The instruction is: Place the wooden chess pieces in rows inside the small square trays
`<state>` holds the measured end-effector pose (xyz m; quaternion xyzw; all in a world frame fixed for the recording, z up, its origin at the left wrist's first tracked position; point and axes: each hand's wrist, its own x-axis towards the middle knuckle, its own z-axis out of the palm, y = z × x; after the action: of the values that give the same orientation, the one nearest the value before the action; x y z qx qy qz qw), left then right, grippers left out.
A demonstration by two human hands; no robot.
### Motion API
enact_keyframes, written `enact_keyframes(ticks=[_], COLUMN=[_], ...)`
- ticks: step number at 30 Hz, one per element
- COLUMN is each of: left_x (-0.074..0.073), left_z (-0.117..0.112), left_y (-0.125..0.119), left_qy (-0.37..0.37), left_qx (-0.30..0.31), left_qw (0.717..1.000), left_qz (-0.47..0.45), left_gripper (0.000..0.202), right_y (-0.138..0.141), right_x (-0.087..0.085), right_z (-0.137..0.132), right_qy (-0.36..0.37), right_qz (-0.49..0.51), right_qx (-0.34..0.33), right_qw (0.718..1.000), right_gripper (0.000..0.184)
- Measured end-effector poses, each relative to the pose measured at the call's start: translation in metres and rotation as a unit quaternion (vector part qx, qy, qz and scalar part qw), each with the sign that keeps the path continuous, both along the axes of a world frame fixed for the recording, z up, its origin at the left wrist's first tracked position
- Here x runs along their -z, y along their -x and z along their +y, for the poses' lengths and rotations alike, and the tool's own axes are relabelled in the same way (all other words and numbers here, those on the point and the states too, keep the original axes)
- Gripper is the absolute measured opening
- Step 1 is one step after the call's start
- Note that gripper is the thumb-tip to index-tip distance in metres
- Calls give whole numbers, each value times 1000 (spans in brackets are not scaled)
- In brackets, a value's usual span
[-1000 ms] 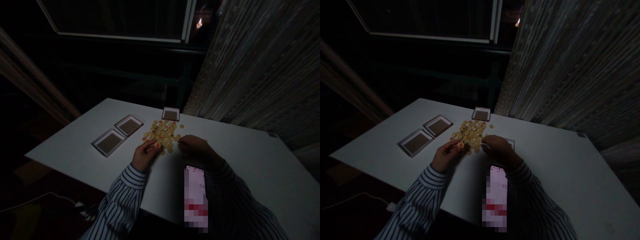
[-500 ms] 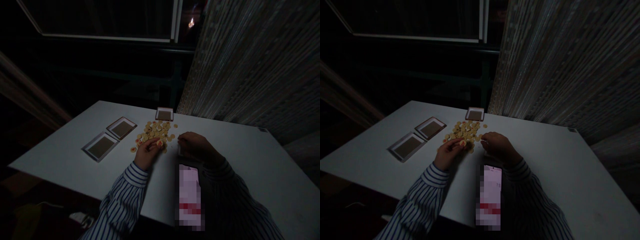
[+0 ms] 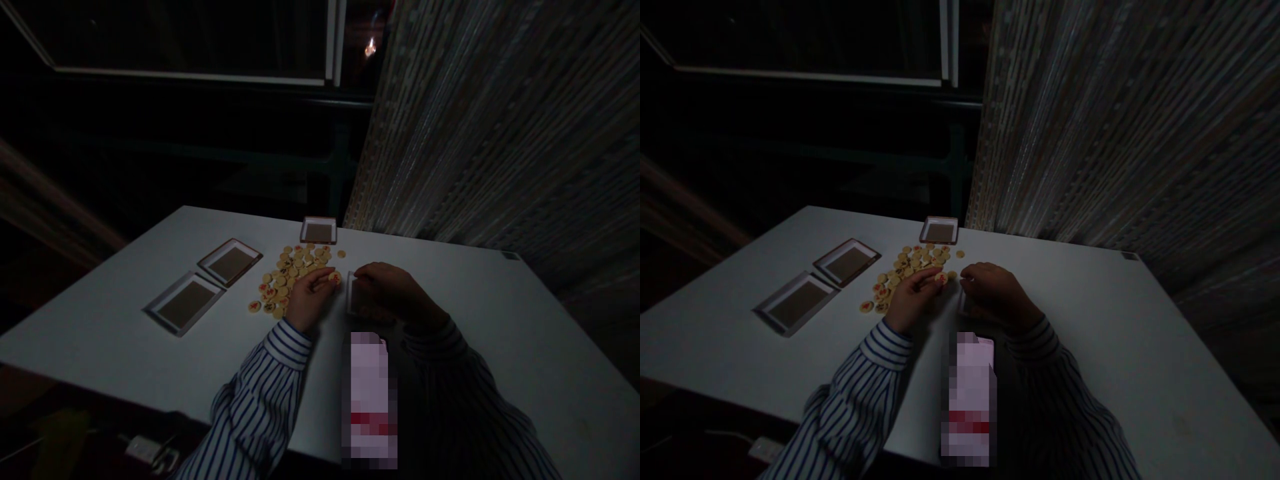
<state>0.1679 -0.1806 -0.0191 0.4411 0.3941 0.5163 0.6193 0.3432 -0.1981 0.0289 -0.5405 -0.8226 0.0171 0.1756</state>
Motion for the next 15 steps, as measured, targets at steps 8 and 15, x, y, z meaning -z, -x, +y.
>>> enact_keyframes(ticks=[8,15], left_x=[18,28], left_z=[2,4], left_y=[-13,-13], left_qy=[-7,20], left_qx=[16,25], left_qw=[999,999], left_qz=[30,22], left_gripper=[37,35], right_y=[-5,-5], right_x=[6,14], right_z=[5,8], right_qy=[5,18], right_qz=[-18,-44], right_qx=[21,-15], right_qw=[1000,999], right_gripper=[18,21])
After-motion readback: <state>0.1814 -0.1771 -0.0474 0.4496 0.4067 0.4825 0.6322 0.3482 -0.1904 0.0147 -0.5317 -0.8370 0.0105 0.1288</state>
